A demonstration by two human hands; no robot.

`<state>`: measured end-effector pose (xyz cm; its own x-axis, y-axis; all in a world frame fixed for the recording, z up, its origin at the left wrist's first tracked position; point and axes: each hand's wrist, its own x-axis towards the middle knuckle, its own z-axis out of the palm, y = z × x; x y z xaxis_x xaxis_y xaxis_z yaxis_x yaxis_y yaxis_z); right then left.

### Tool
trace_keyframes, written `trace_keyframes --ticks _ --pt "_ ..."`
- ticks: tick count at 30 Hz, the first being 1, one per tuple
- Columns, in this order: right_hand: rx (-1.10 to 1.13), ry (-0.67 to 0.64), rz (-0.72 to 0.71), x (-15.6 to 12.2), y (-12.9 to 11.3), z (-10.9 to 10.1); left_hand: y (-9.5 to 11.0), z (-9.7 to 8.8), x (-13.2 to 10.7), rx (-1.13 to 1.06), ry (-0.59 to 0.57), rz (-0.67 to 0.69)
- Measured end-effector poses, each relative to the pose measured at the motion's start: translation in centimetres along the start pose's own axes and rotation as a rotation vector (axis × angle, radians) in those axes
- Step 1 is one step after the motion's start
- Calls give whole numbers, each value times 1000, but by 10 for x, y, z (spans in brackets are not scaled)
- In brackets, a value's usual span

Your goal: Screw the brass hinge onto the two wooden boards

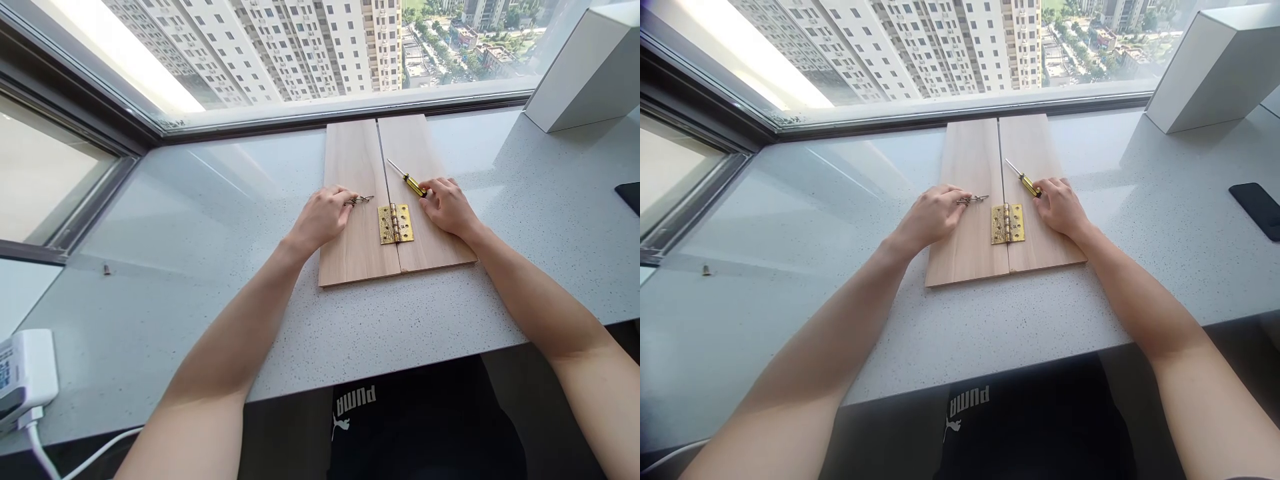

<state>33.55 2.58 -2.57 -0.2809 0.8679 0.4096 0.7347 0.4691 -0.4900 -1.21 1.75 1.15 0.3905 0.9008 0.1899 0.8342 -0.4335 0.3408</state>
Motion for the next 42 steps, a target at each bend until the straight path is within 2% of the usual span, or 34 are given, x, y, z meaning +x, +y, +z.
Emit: trace_keyframes --ticks 8,17,25,34,42 --pt "24 -9 19 0 -1 -1 -2 1 3 -63 48 5" --pt "40 -8 20 0 -1 -1 3 -4 3 26 11 47" --pt "36 0 11 0 -1 0 0 -3 2 -11 -12 54" --pt "30 -7 17 0 -2 -1 6 -6 2 -67 1 -1" --pt "17 -10 11 0 -2 -1 6 -8 -1 -133 69 -81"
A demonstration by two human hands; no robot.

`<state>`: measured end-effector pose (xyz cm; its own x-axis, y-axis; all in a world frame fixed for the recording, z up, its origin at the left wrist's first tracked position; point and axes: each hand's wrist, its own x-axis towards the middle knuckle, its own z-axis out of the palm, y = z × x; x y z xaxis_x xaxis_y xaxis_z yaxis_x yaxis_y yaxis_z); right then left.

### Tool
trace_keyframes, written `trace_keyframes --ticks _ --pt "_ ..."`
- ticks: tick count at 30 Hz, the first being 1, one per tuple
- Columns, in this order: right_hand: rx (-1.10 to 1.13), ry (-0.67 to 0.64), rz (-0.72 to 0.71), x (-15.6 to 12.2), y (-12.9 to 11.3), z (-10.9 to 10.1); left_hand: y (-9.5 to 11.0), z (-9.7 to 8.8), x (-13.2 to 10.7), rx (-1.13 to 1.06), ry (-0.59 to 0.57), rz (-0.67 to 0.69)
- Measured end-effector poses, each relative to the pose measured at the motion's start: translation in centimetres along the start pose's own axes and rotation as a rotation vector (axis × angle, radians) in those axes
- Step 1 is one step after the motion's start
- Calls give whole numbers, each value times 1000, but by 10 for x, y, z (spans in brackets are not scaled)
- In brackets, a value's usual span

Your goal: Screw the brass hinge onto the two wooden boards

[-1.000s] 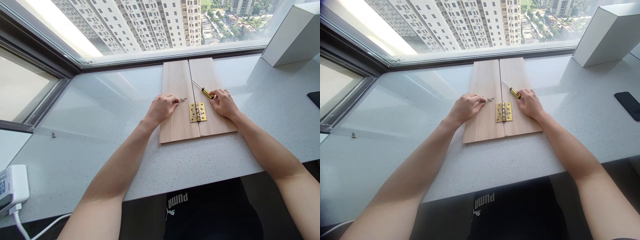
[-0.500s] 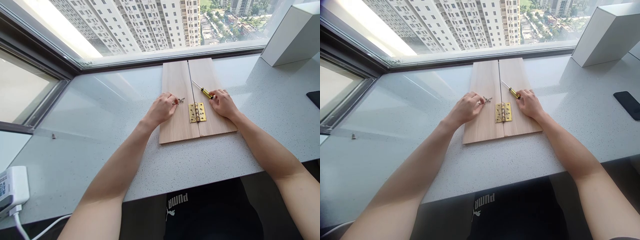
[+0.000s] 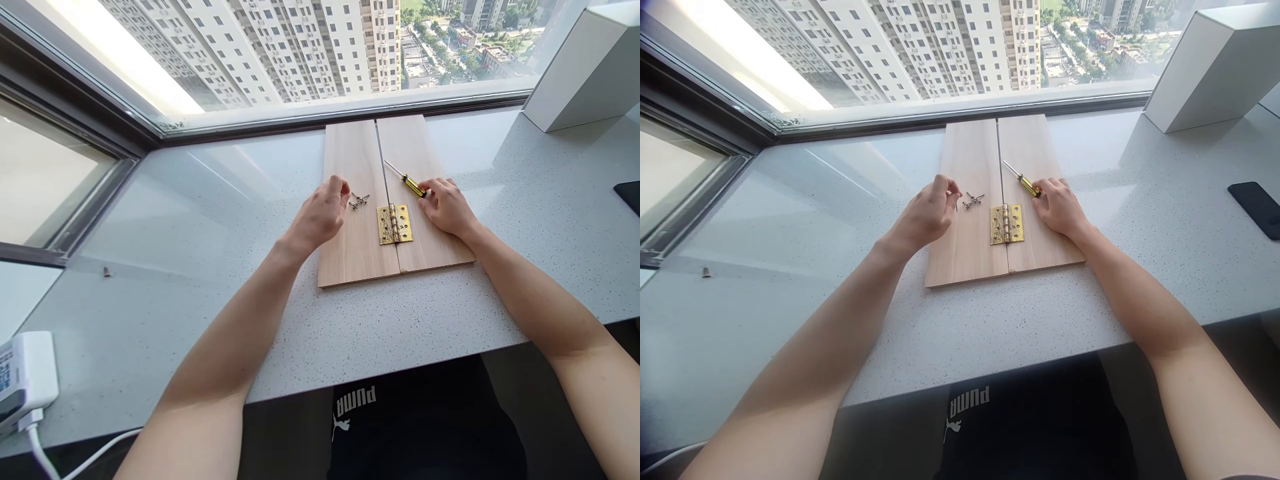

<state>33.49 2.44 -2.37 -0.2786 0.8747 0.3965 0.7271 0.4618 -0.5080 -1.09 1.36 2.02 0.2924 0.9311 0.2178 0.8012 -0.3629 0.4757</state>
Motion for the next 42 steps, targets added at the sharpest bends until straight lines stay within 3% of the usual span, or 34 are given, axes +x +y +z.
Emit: trace_keyframes --ticks 5,13,22,36,42 --pt "8 3 -10 0 1 0 3 2 1 -39 68 50" --pt "24 23 1 0 2 2 20 1 -1 -118 75 108" --pt "16 8 19 0 0 1 35 20 0 -213 -21 91" --pt "-8 3 25 1 -2 3 27 40 11 -332 88 168" --pt "-14 -3 25 1 -3 3 29 41 11 -343 81 94"
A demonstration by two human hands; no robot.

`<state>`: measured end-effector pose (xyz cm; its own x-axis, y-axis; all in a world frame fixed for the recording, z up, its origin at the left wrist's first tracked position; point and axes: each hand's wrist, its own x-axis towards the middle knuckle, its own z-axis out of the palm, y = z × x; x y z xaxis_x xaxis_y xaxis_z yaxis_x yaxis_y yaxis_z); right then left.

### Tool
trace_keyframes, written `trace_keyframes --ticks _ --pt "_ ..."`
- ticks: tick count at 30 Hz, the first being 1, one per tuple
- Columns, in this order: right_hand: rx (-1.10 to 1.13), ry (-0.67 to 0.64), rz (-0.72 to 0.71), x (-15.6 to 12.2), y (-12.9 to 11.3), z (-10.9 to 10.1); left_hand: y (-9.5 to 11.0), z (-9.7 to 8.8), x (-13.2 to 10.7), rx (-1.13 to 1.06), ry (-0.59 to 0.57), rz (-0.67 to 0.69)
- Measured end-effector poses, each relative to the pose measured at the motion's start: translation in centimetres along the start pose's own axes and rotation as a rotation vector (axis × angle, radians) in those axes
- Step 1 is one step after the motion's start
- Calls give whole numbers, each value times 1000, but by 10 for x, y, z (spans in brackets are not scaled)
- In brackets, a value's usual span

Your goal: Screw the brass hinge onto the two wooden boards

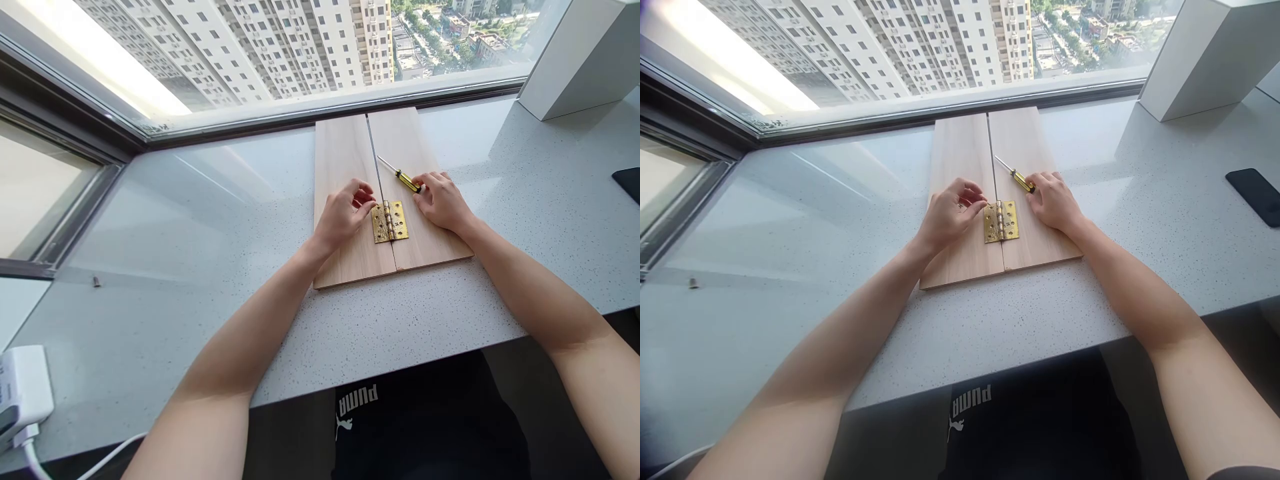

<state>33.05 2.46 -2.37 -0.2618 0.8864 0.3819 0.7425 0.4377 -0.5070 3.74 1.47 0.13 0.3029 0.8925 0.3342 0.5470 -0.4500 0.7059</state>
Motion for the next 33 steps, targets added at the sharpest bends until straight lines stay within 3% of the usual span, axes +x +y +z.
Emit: trace_keyframes --ticks 33 --pt "-17 10 -6 0 2 1 0 7 -2 6 -23 9"
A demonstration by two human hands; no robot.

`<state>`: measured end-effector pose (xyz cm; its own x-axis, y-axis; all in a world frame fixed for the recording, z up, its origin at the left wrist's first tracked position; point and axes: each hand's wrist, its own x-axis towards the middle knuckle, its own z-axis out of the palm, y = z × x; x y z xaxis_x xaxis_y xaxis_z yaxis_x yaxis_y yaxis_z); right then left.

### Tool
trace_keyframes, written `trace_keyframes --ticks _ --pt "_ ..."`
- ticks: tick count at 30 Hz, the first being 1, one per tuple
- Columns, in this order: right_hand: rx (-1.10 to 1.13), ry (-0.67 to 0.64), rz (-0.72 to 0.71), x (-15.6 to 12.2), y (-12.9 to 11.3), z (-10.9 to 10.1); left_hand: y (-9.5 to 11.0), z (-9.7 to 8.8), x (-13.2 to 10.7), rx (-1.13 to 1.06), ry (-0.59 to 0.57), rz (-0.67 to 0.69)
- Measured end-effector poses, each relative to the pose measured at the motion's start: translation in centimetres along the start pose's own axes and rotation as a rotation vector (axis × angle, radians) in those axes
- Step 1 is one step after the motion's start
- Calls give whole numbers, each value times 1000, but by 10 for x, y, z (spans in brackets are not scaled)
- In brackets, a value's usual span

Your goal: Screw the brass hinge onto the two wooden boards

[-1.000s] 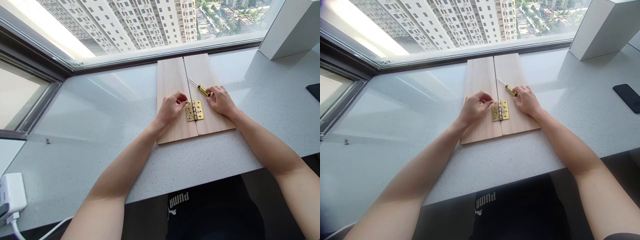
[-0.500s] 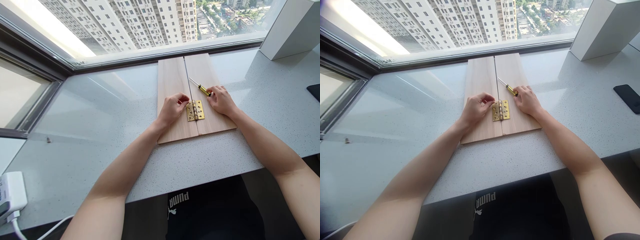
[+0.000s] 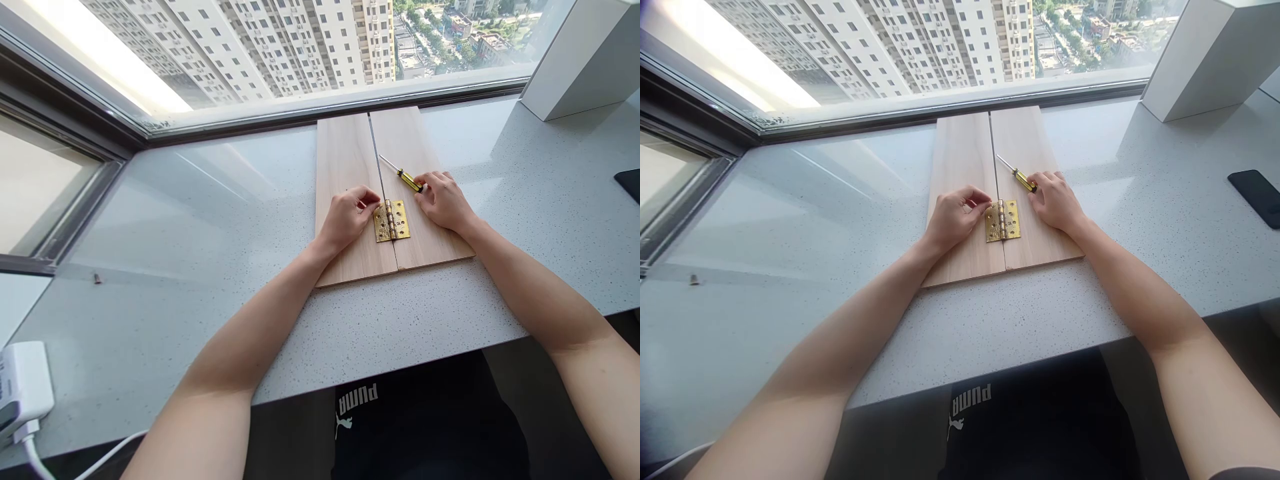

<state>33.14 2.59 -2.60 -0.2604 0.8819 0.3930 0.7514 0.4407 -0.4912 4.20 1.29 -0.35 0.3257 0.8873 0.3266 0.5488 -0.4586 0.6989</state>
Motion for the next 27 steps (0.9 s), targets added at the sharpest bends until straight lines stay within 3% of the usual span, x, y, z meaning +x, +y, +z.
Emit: trace_keyframes --ticks 27 --pt "12 -10 8 -1 -2 -6 -1 10 2 -55 -3 -21"
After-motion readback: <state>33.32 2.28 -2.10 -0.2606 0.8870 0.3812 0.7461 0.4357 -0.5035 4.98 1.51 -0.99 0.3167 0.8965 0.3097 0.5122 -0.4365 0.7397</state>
